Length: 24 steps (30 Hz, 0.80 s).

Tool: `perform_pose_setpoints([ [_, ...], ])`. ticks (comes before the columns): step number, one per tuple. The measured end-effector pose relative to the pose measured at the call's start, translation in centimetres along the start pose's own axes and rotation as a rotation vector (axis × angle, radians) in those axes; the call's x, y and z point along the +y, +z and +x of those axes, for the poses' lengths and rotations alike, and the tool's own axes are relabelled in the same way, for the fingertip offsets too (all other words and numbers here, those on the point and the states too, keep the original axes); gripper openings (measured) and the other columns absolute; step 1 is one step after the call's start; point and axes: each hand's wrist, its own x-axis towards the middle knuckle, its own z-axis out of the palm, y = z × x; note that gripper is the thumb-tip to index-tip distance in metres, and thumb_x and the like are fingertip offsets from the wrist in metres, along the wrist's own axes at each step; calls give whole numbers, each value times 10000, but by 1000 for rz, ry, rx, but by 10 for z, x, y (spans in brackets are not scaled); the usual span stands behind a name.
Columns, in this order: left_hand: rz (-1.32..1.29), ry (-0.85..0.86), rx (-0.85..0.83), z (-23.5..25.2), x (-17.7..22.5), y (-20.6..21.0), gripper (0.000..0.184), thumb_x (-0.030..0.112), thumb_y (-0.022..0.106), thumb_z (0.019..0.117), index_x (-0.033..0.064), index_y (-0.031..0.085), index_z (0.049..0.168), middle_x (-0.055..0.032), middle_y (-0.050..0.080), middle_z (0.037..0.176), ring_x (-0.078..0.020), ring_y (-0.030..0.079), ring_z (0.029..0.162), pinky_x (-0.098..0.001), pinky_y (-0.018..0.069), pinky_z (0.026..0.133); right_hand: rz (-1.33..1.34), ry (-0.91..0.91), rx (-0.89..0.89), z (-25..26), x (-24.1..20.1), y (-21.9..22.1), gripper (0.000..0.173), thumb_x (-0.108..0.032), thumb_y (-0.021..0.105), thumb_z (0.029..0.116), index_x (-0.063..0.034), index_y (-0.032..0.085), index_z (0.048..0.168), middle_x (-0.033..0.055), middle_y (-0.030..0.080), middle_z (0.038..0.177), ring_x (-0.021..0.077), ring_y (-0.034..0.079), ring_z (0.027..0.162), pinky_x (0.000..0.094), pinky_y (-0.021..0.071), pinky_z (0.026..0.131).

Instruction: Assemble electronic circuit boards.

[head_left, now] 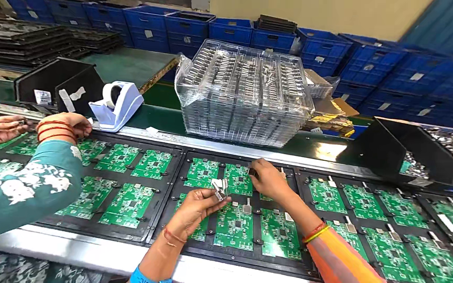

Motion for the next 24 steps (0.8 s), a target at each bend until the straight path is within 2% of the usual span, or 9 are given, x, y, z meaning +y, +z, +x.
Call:
perform_pose_setpoints([
  [3,5,5,1,0,-1,-2,144,-106,533,994,-80,674,1009,-149,751,964,-220,752,919,-322,604,912,-78,-23,-11,14,10,11,217,-45,686,916,18,741,1116,264,644,1168,439,636,1102,568,524,942],
  [6,9,-1,-4,0,0,-1,127,-101,554,987,-78,679,998,-148,752,964,-218,752,923,-315,604,911,-131,28,-76,21,15,12,233,-62,632,956,7,740,1151,258,654,1106,434,635,1082,564,513,927],
  [11,36,4,-4,0,-1,0,120,-102,556,985,-82,668,1021,-151,741,981,-219,745,937,-322,600,923,-150,67,-145,21,18,5,246,-71,623,968,-1,744,1170,243,674,1083,414,648,1063,551,510,946],
  [15,37,2,3,0,0,-1,132,-90,541,998,-81,669,1031,-140,747,964,-202,746,911,-310,600,907,-157,46,-6,8,20,11,171,-22,642,955,11,761,1073,255,692,1048,438,667,1042,575,526,930],
  [17,-10,-13,-11,1,0,-2,153,-96,513,1006,-85,661,1039,-155,743,983,-208,745,912,-306,601,897,-181,33,12,-3,13,13,217,-8,614,958,-4,759,1120,284,648,1178,477,613,1127,607,499,937],
  [19,-77,-45,-16,1,1,-3,174,-100,487,1012,-75,659,1025,-164,745,990,-213,748,904,-304,607,879,-72,2,-15,-16,-10,6,303,-24,608,953,-30,726,1232,273,594,1329,459,592,1199,611,500,969],
  [22,-138,-89,-70,-1,3,-7,214,-80,463,1020,-38,671,996,-134,749,944,-174,747,849,-282,613,843,261,-170,2,-41,-49,6,471,-64,659,918,-70,625,1387,153,594,1385,283,636,1197,466,568,954],
  [24,-132,-109,-129,-1,3,-11,239,-59,470,1011,6,688,936,-98,742,871,-133,727,773,-256,611,784,373,-242,55,-50,-65,11,523,-63,686,902,-42,586,1414,143,582,1392,241,633,1209,408,573,967],
])
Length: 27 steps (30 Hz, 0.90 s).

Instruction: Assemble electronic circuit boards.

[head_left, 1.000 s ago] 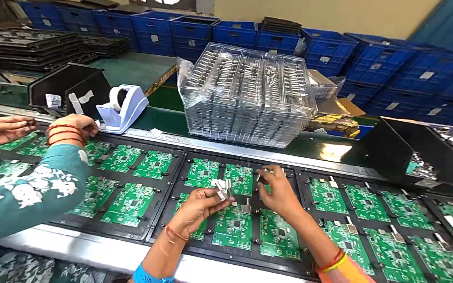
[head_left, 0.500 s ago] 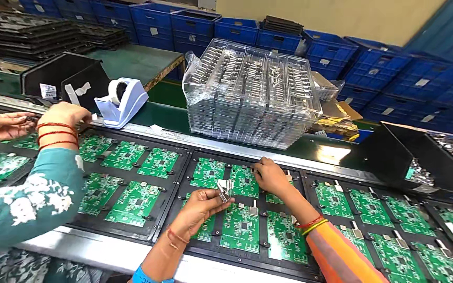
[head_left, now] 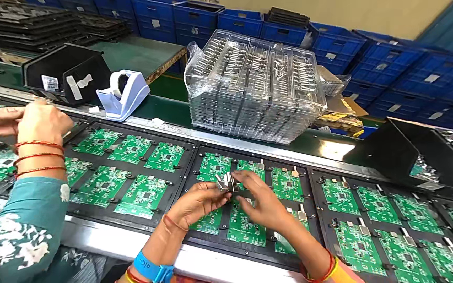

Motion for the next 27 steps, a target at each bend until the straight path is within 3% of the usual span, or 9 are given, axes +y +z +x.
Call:
perform_pose_setpoints([
  [3,1,-8,-99,-2,0,-5,242,-64,489,979,21,709,924,-101,749,887,-140,734,786,-275,618,797,-36,-89,90,-2,-5,7,364,-57,694,890,-15,675,1251,155,601,1358,226,662,1143,362,590,920],
  [5,3,6,-132,-4,1,-4,239,-63,481,977,1,706,1024,-131,761,967,-178,755,862,-309,623,844,-63,-104,130,-1,-5,7,285,-41,708,867,-15,720,1151,163,627,1300,215,682,1086,343,601,884],
  [8,8,20,-92,-4,4,-6,358,-80,443,964,-19,586,1287,-162,718,1070,-214,743,914,-336,624,851,-111,-7,155,1,-8,7,277,-55,729,887,-5,728,1160,220,575,1351,232,699,962,369,614,806],
  [10,-30,35,10,-4,4,-8,409,-67,392,958,-10,543,1334,-171,686,1156,-215,728,927,-332,614,847,-118,42,146,3,-10,11,307,-43,714,878,0,728,1181,238,553,1351,235,694,909,372,614,769],
  [14,8,107,245,-6,6,-4,258,94,473,1063,32,601,1279,-106,712,1100,-152,717,846,-271,602,746,-144,104,-2,4,-14,25,317,-50,720,889,-1,686,1200,180,649,1195,280,695,998,437,603,843],
  [17,101,162,324,-7,5,-3,214,96,527,1058,56,625,1244,-91,740,1050,-115,705,762,-216,565,634,-224,77,-65,4,-10,34,215,-64,738,877,-19,694,1083,158,687,1036,319,686,987,483,575,868],
  [22,160,171,293,-8,2,-2,181,83,550,1048,26,649,1189,-118,747,1064,-142,723,784,-238,588,673,-280,99,-89,1,-4,37,188,-59,728,883,-24,746,1066,171,709,1075,346,682,1003,487,563,883],
  [24,215,185,293,-9,2,0,164,76,572,1036,35,650,1175,-107,730,1076,-144,711,796,-245,589,688,-291,99,-105,0,-4,35,128,-64,727,885,-22,749,1004,168,709,1065,340,681,991,481,563,868],
  [27,364,228,321,-9,-1,2,171,86,601,1025,34,649,1181,-89,753,1004,-116,702,735,-215,545,591,-314,110,-138,0,-5,30,59,-67,727,882,-30,754,920,159,711,1064,328,676,991,471,557,865],
])
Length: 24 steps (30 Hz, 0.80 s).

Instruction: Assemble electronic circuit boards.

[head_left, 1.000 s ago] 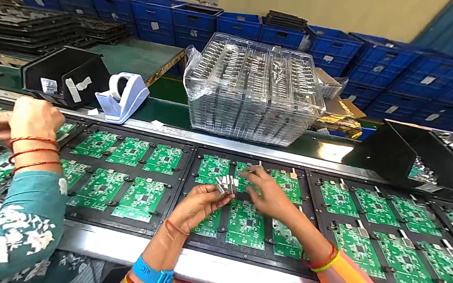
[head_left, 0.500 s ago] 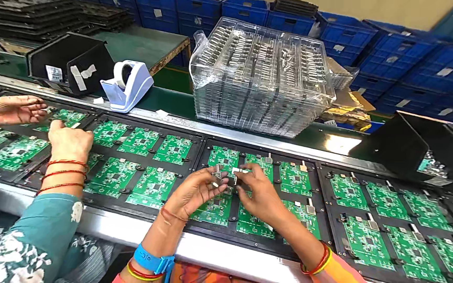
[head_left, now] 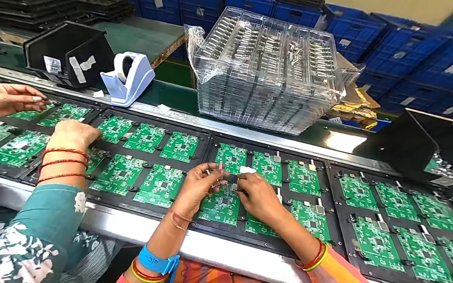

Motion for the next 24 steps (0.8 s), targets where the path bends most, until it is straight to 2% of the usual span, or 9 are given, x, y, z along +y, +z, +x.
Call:
perform_pose_setpoints([
  [4,183,44,7,2,-4,2,260,66,624,1012,35,622,1271,-83,764,981,-125,697,680,-226,522,544,-19,27,25,-2,-5,-9,103,-107,711,913,-39,771,959,207,651,1202,379,636,1111,518,542,912],
  [6,261,56,-3,3,-7,3,326,47,630,1007,32,594,1331,-88,749,950,-124,667,641,-235,508,531,25,-5,116,-2,-11,-11,255,-131,715,911,-28,726,1144,219,627,1251,379,655,1076,525,563,883],
  [8,303,69,-42,4,-9,3,360,50,660,988,24,593,1341,-74,725,843,-97,612,573,-226,486,512,48,-55,129,-1,-18,-13,454,-171,740,901,-42,641,1324,215,596,1317,373,648,1101,525,559,887],
  [10,309,65,-133,2,-9,3,359,44,649,990,16,589,1342,-69,703,828,-83,594,575,-219,493,523,35,-117,113,0,-23,-12,392,-136,741,896,-26,671,1266,217,620,1304,370,658,1116,524,556,912],
  [12,301,43,-188,1,-8,3,311,46,624,1005,3,609,1313,-64,703,860,-72,586,593,-210,484,534,27,-155,108,4,-22,-10,269,-78,718,882,-8,715,1141,193,660,1177,340,682,1031,496,576,858],
  [13,299,35,-187,1,-8,4,280,67,618,1016,0,618,1288,-63,706,882,-74,604,616,-211,497,552,42,-136,95,6,-21,-12,246,-58,707,888,7,718,1125,204,655,1173,338,689,987,490,584,825],
  [17,215,-19,-140,4,-9,4,354,124,566,1056,-6,532,1383,-114,731,1075,-153,712,837,-297,578,736,90,43,70,30,2,-34,244,-7,642,931,46,690,1165,266,570,1341,357,702,944,480,607,803],
  [21,111,-21,-142,6,-11,3,433,-51,458,1034,-14,421,1465,-156,690,1195,-206,721,970,-351,594,858,58,138,78,58,43,-43,263,-2,678,901,67,696,1154,271,585,1271,380,674,1008,506,579,855],
  [24,61,12,-116,5,-11,4,436,-85,485,1020,-28,430,1449,-155,706,1168,-198,735,955,-334,603,871,-40,138,13,71,66,-37,248,-31,685,903,33,729,1138,259,622,1233,393,670,1045,536,561,878],
])
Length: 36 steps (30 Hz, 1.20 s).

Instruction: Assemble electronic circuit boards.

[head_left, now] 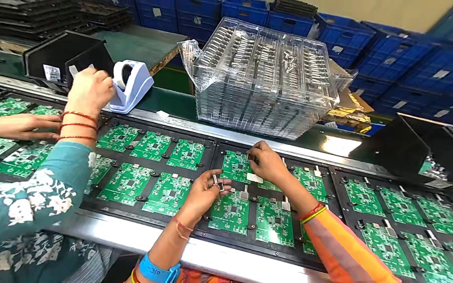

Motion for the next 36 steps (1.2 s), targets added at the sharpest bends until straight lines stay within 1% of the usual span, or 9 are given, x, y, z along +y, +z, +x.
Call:
perform_pose_setpoints([
  [6,-76,33,59,-1,2,1,446,-86,588,979,-47,465,1406,-175,697,1140,-214,739,951,-330,613,867,-87,0,-61,12,17,11,263,-45,657,925,-5,751,1167,277,639,1123,438,632,1065,571,512,911],
  [10,-85,70,149,-2,4,2,424,-61,661,947,-46,503,1340,-150,679,1008,-195,728,827,-316,629,780,-123,26,-137,12,19,6,270,-71,625,966,-6,739,1201,274,656,1127,435,633,1098,582,494,935],
  [14,-77,109,189,-4,5,2,242,-23,670,954,-39,572,1174,-101,708,884,-156,729,743,-282,627,722,-149,-1,12,0,22,14,178,-30,647,945,9,766,1071,265,685,1018,443,667,1008,584,523,894],
  [18,-53,140,226,-4,5,1,142,45,643,991,-12,632,1121,-71,713,874,-120,714,725,-248,609,690,-30,-43,36,-23,-12,12,296,-76,623,978,13,706,1247,312,596,1311,492,595,1188,636,493,960],
  [21,-119,99,193,-5,7,-1,119,57,596,1022,-3,652,1108,-58,708,874,-102,693,719,-238,596,683,375,-245,80,-38,-56,12,444,-200,647,986,-2,606,1381,197,622,1331,304,645,1168,468,556,960],
  [26,-332,39,156,-14,13,-7,156,42,511,1056,-12,655,1079,-72,711,865,-110,696,717,-244,607,705,632,-373,157,-31,-90,21,285,-62,702,897,32,704,1167,165,666,1228,170,685,1045,283,582,895],
  [29,-103,157,216,-25,7,-14,240,135,509,1078,-1,613,1246,-88,722,1068,-151,725,854,-294,611,791,564,-255,147,-12,-91,20,281,-35,690,908,46,707,1176,218,638,1251,230,691,980,347,589,851],
  [31,141,309,284,-34,-7,-15,283,155,517,1065,1,599,1288,-93,716,1126,-168,730,882,-331,623,773,449,-165,117,10,-86,21,302,-21,671,918,50,701,1210,256,599,1293,296,674,1019,409,576,881],
  [36,460,596,274,-58,-58,2,289,167,507,1033,-24,669,1178,-59,735,934,-92,688,719,-259,590,637,175,-103,-52,59,-75,39,405,-45,671,935,51,606,1323,258,597,1235,382,646,1091,512,544,930],
])
